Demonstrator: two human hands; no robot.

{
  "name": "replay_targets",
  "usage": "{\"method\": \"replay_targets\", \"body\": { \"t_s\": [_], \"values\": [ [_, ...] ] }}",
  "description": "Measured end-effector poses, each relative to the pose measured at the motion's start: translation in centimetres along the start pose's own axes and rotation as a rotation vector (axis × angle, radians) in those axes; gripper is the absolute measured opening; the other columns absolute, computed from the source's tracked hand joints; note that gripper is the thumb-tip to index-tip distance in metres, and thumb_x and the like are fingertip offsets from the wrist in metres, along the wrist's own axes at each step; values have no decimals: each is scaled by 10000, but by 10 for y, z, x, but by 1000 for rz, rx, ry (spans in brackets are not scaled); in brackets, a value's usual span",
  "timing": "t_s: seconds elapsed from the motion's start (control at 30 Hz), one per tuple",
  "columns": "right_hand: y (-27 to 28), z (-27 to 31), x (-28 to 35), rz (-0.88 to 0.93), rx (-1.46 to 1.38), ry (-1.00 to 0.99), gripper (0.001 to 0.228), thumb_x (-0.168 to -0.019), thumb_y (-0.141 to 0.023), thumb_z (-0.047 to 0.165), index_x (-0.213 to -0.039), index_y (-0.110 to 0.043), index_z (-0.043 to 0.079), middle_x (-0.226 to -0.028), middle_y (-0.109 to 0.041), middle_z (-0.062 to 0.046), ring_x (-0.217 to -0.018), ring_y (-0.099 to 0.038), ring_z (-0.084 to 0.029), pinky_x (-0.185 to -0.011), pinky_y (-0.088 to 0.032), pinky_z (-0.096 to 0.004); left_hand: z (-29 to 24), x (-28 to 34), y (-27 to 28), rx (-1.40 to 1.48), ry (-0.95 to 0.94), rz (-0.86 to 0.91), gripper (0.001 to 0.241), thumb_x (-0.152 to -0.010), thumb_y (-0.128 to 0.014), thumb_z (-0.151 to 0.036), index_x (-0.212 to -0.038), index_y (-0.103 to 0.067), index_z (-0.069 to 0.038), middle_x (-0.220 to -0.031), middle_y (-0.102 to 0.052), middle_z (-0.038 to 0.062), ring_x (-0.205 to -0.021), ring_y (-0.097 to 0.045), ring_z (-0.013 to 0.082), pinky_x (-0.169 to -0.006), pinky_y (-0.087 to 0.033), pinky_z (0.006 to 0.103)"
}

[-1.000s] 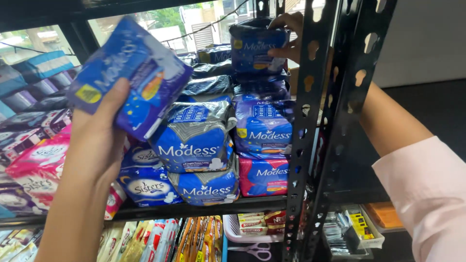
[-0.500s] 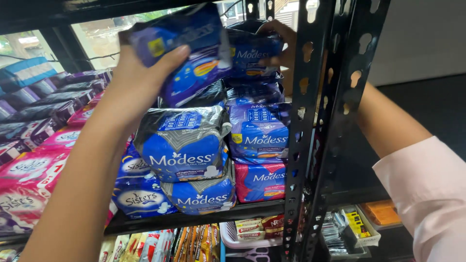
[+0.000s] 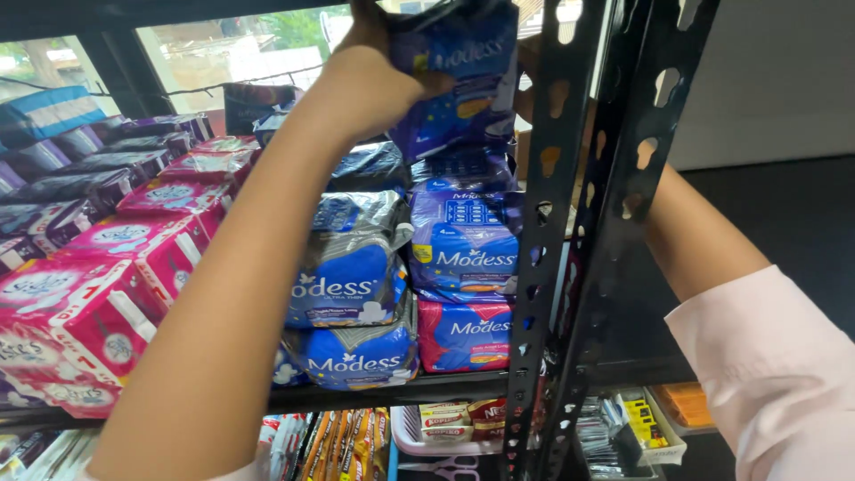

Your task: Organizing and stocking feminine hygiene products and other items on store shelves.

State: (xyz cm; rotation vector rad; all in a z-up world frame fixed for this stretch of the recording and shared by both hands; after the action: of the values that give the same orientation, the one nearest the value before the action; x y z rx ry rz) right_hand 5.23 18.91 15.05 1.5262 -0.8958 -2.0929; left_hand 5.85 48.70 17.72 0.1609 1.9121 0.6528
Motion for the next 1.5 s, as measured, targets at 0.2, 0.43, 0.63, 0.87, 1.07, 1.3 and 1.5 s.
{"method": "replay_targets", "body": {
  "t_s": [0.2, 0.43, 0.63, 0.87, 1.07, 1.3, 1.5],
  "values": [
    [3, 7, 16, -83, -109, -73, 559, -1043, -637, 354, -1490, -414, 103, -1358, -557, -127, -1262, -600, -294, -1009, -536, -408, -12, -22, -27, -299, 181, 175, 946, -839, -898, -344, -1541, -283, -191, -1334, -645, 268, -1216, -645, 455, -977, -543, 487],
    [1, -11, 53, -187, -244, -164, 525, -1043, -610, 357, -1476, -435, 116, -1320, -572, -108, -1210, -608, -262, -975, -541, -384, -57, -8, -29, -651, 460, 436, 1057, -816, -810, -185, -1609, -119, -294, -1620, -198, 256, -1337, -446, 514, -1022, -484, 558],
    [-13, 3, 80, -289, -352, -249, 497, -1044, -587, 359, -1463, -453, 127, -1286, -584, -92, -1166, -615, -235, -947, -546, -363, -63, -1, -30, -814, 317, 463, 994, -814, -806, -363, -1586, -192, -233, -1621, -259, 139, -1423, -383, 387, -1083, -403, 553],
    [-24, 18, 76, -418, -463, -349, 469, -1044, -560, 362, -1449, -474, 140, -1248, -598, -73, -1114, -623, -203, -913, -551, -338, -58, 25, -38, -850, 108, 339, 877, -808, -777, -456, -1524, -362, -164, -1542, -422, 112, -1455, -355, 320, -1148, -302, 538],
    [-44, 39, 94, -543, -551, -439, 448, -1045, -536, 365, -1436, -493, 151, -1214, -611, -57, -1070, -630, -176, -884, -556, -317, -97, 75, -26, -886, -195, 61, 738, -797, -795, -320, -1401, -517, 0, -1453, -507, 199, -1413, -404, 363, -1188, -285, 525],
    [-79, 77, 149, -709, -631, -591, 430, -1046, -513, 367, -1423, -511, 161, -1181, -623, -41, -1026, -637, -148, -855, -561, -296, -196, 192, -18, -656, -305, -86, 667, -885, -773, -218, -1433, -527, 73, -1538, -493, 206, -1507, -377, 376, -1266, -312, 476],
    [-125, 181, 222, -920, 84, -300, 263, -1191, -509, 250, -1251, -587, 6, -1162, -623, -71, -1046, -642, -175, -945, -566, -315, -194, 298, -87, -104, -313, 2, 447, -894, -759, -200, -1302, -641, -61, -1367, -624, 157, -1312, -585, 397, -1094, -455, 512]
  ]
}}
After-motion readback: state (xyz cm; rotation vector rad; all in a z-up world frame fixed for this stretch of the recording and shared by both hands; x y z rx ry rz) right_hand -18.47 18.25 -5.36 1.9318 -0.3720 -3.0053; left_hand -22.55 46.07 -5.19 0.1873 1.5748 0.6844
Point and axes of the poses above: each hand's wrist, its own x-axis away from the middle knuckle, its own y-axis out of the back of the hand, z = x × y, the point moved 1 cm from there along -x, towards the middle knuckle
